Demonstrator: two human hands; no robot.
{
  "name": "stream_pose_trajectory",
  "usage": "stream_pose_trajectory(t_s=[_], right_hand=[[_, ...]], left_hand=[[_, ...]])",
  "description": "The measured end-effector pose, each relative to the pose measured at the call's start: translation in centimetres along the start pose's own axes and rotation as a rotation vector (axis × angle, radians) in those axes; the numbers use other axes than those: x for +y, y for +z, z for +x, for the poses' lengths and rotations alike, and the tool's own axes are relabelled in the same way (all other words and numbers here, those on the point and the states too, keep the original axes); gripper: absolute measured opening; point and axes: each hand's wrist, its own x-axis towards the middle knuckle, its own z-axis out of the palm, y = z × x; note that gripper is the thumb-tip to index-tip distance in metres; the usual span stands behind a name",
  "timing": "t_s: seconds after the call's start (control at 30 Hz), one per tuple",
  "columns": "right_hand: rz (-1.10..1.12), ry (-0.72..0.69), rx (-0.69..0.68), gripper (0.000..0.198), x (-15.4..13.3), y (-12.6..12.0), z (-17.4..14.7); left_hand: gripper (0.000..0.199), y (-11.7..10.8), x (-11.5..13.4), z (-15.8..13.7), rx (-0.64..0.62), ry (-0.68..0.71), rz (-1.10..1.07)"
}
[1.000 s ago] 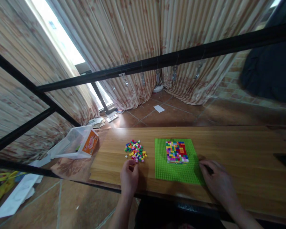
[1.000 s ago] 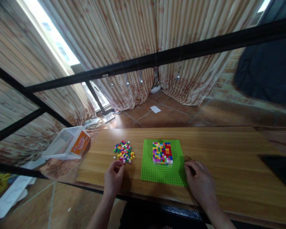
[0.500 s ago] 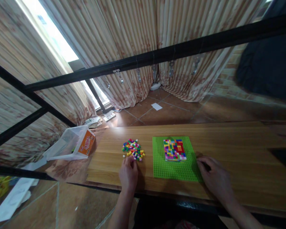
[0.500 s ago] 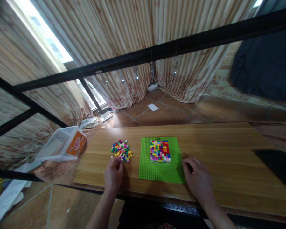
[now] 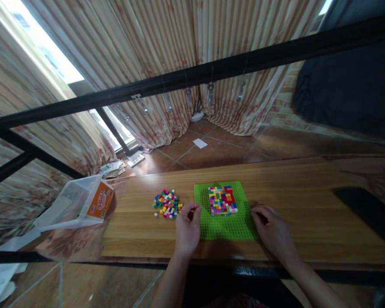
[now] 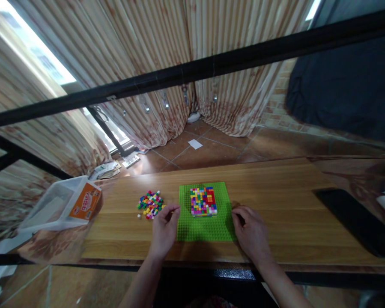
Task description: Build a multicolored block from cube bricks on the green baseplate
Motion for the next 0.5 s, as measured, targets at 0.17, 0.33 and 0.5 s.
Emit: stream_pose_trajectory(t_s=[0.17, 0.33, 0.5], right_hand=[[0.005, 0.005, -0.018, 0.016, 0.1, 0.0, 0.0], [-0.003, 0.002, -0.023, 0.018, 0.3, 0.1, 0.1], [-0.003, -0.002, -0.002, 0.017, -0.1, 0.0, 0.1]], left_hand=[[0.011, 2.0, 0.7, 1.8, -0.025, -0.008, -0.090], [0.013, 3.0, 0.5, 3.0, -0.073, 0.034, -0.067], [0.012, 3.2, 0.2, 3.7, -0.092, 0.050, -0.044]])
